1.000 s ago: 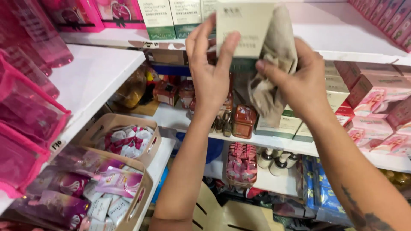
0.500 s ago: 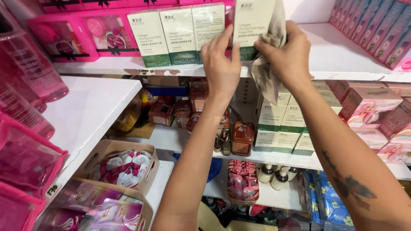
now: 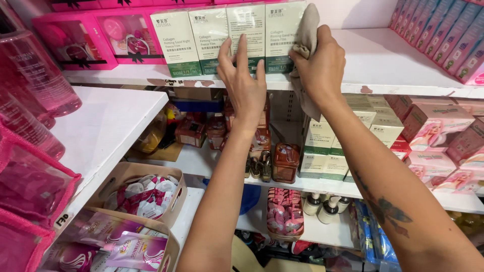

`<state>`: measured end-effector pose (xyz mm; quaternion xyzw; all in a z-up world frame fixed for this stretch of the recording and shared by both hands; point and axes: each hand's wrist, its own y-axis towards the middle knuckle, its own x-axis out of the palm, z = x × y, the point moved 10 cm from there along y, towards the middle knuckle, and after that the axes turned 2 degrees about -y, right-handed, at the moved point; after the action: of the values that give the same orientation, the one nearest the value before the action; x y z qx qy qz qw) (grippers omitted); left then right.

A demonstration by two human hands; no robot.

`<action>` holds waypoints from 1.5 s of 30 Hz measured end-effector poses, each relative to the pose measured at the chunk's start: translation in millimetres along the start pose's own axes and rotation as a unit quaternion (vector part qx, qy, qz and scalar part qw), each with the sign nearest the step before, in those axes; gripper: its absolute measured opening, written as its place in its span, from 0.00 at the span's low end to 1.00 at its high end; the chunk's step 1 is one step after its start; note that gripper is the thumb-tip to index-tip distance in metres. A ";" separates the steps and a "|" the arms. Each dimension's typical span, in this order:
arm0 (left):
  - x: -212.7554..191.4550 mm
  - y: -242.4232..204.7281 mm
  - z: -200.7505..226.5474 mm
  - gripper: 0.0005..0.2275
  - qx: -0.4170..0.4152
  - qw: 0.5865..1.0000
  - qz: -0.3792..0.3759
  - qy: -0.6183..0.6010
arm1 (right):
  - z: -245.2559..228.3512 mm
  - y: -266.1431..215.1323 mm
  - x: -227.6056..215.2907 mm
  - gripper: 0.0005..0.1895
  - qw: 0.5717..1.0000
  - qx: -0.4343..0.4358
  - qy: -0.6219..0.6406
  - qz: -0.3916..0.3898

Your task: The person wipes the surfaces of small rectangular boxes with a cloth and places them back on a shelf. The person handles the boxes one at a time, wiping them thoroughly before arranging them in a row.

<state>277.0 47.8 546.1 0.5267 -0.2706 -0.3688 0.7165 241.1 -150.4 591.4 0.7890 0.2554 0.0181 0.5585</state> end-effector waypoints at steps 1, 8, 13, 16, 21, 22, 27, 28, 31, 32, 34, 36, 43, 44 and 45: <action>-0.3 -0.8 1.1 0.30 -0.001 1.000 -0.002 0.000 | 2.7 -1.0 -2.5 0.24 1.000 0.001 0.000 -0.001; -12.3 -21.3 20.3 0.26 0.012 1.000 -0.007 0.007 | -16.0 -42.9 -61.6 0.18 0.988 -0.064 0.135 -0.024; -30.1 -67.1 46.1 0.21 -0.006 1.000 0.004 -0.008 | -8.2 -118.3 -104.6 0.16 0.994 -0.045 0.092 -0.041; -26.8 -104.3 55.2 0.18 -0.029 1.000 0.001 -0.003 | -0.6 -156.7 -109.7 0.19 0.990 -0.117 0.047 -0.070; 7.2 -159.0 80.5 0.16 -0.021 0.997 -0.060 -0.040 | 29.3 -183.5 -96.8 0.21 0.965 -0.128 -0.097 -0.207; 12.3 -162.6 86.4 0.16 -0.021 0.997 -0.060 -0.042 | 36.6 -181.7 -98.0 0.21 0.965 -0.127 -0.099 -0.207; 65.1 -175.6 108.5 0.27 -0.043 0.983 -0.173 -0.042 | 83.3 -169.0 -95.4 0.42 0.957 -0.004 -0.112 -0.266; 70.6 -175.5 110.9 0.27 -0.044 0.983 -0.174 -0.043 | 89.9 -168.5 -93.5 0.42 0.957 -0.002 -0.113 -0.267; 90.5 -172.4 118.5 0.32 -0.029 0.982 -0.189 0.009 | 109.4 -165.9 -85.7 0.51 0.951 -0.012 -0.138 -0.276; 94.9 -171.5 118.7 0.33 -0.032 0.981 -0.192 0.015 | 112.0 -165.1 -84.2 0.51 0.953 -0.029 -0.143 -0.267; 100.0 -168.2 118.8 0.34 -0.033 0.980 -0.194 0.021 | 116.8 -164.5 -79.6 0.50 0.954 -0.047 -0.147 -0.256; 108.7 -167.5 107.3 0.32 -0.103 0.968 -0.226 -0.022 | 116.7 -161.5 -77.9 0.51 0.959 -0.069 -0.152 -0.228; 102.6 -170.6 102.0 0.24 -0.076 0.979 -0.173 -0.079 | 121.0 -157.5 -82.2 0.46 0.967 -0.057 -0.144 -0.200; 99.7 -169.6 104.5 0.25 -0.065 0.981 -0.160 -0.090 | 121.4 -156.3 -85.4 0.45 0.969 -0.055 -0.147 -0.189; 96.3 -170.1 106.9 0.25 -0.054 0.983 -0.147 -0.100 | 121.9 -156.4 -88.6 0.44 0.971 -0.052 -0.151 -0.180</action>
<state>208.6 -119.3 415.6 0.4815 -0.2402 -0.5351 0.6512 142.5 -255.8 429.0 0.6939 0.3045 -0.1883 0.6248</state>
